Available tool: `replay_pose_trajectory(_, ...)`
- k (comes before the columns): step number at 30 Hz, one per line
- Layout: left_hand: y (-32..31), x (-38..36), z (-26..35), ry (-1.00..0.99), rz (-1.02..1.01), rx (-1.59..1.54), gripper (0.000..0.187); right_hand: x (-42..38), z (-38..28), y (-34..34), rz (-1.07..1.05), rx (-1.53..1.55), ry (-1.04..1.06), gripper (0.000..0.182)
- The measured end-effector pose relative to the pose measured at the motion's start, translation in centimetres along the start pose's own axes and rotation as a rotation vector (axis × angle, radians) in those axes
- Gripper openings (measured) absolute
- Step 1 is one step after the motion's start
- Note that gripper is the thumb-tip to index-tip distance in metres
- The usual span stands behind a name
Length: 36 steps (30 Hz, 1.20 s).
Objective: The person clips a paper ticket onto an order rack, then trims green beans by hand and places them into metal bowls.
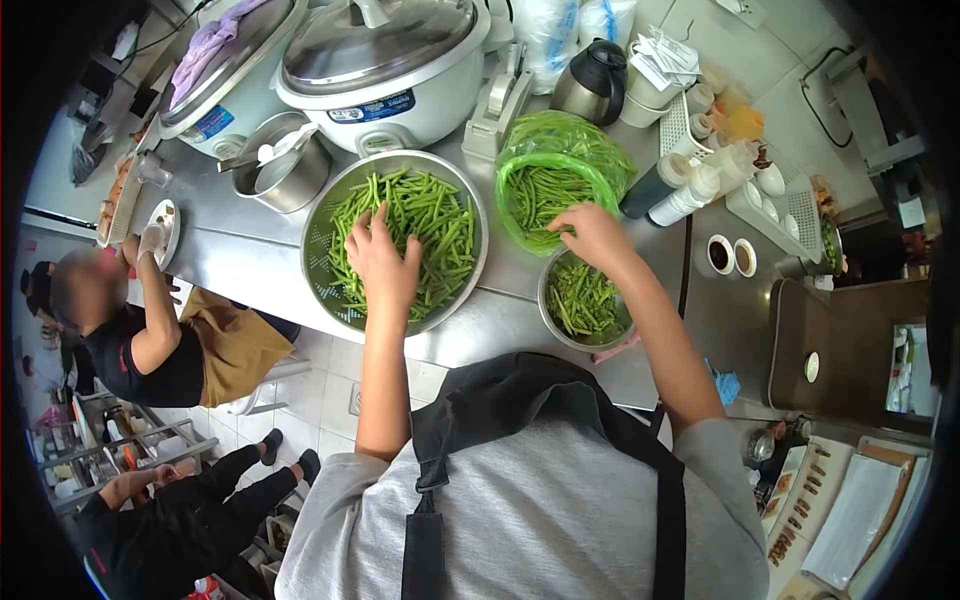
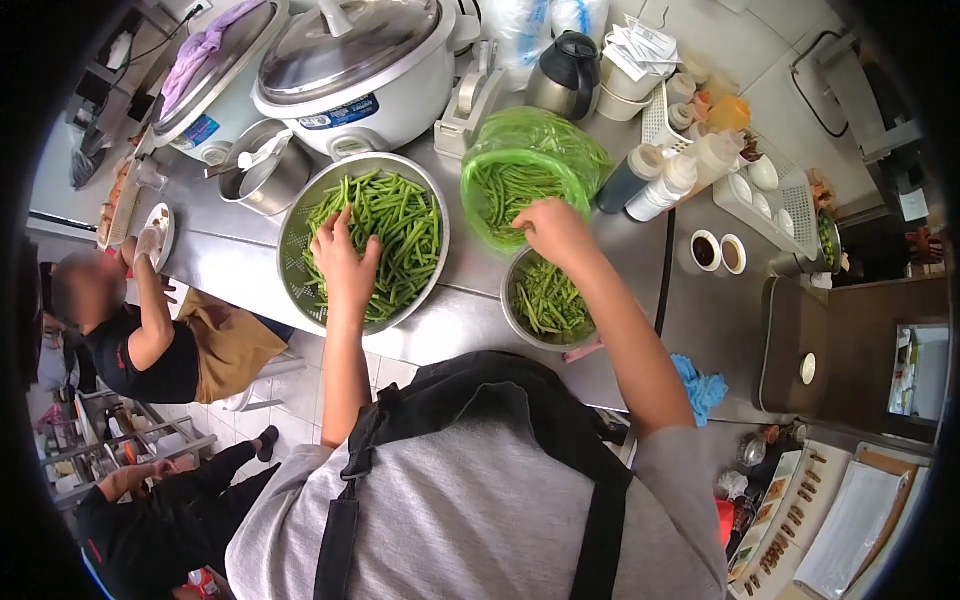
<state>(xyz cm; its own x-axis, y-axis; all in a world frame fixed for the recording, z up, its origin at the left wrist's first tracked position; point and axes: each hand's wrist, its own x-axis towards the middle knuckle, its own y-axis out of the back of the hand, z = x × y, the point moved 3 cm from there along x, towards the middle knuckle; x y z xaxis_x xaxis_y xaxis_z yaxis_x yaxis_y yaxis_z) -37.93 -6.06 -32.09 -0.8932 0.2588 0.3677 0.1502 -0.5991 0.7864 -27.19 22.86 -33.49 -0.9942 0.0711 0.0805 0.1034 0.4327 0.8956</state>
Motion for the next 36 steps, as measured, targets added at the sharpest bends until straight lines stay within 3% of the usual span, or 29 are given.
replay_pose_trajectory(1,0.2,0.0,0.3,0.022,-0.016,-0.027,0.060,1.3,0.8,-1.1,-0.070,-0.044,-0.032,0.022)
replay_pose_trajectory(6,0.9,0.0,2.2,0.017,0.011,-0.035,0.057,4.9,2.7,-4.3,-0.333,-0.201,-0.121,0.023)
replay_pose_trajectory(9,1.2,0.1,3.6,0.035,0.024,-0.102,0.052,5.0,3.8,-5.1,-0.342,-0.280,-0.055,0.022)
replay_pose_trajectory(15,0.1,0.3,7.2,-0.134,0.015,-0.236,0.043,3.8,3.9,-2.7,-0.202,-0.075,-0.045,0.023)
replay_pose_trajectory(21,-3.8,-1.4,11.2,-0.240,-0.135,-0.548,0.045,3.2,3.0,1.1,0.047,0.399,-0.232,0.020)
replay_pose_trajectory(24,-5.6,-2.1,12.9,-0.227,-0.227,-0.677,0.051,2.0,0.3,3.3,0.208,0.781,-0.193,0.022)
replay_pose_trajectory(28,-5.8,-1.9,14.4,-0.227,-0.292,-0.804,0.053,-1.0,-3.6,4.2,0.181,1.177,-0.228,0.025)
replay_pose_trajectory(30,-4.9,-2.4,14.6,-0.154,-0.443,-0.915,0.048,-2.7,-4.4,3.9,0.194,1.233,-0.246,0.021)
replay_pose_trajectory(34,-2.2,-4.7,14.9,-0.154,-0.665,-0.825,0.038,-6.2,-5.2,4.0,0.106,1.336,-0.301,0.020)
replay_pose_trajectory(36,-1.6,-5.8,14.9,-0.188,-0.686,-0.852,0.035,-7.5,-5.8,4.3,0.064,1.415,-0.278,0.020)
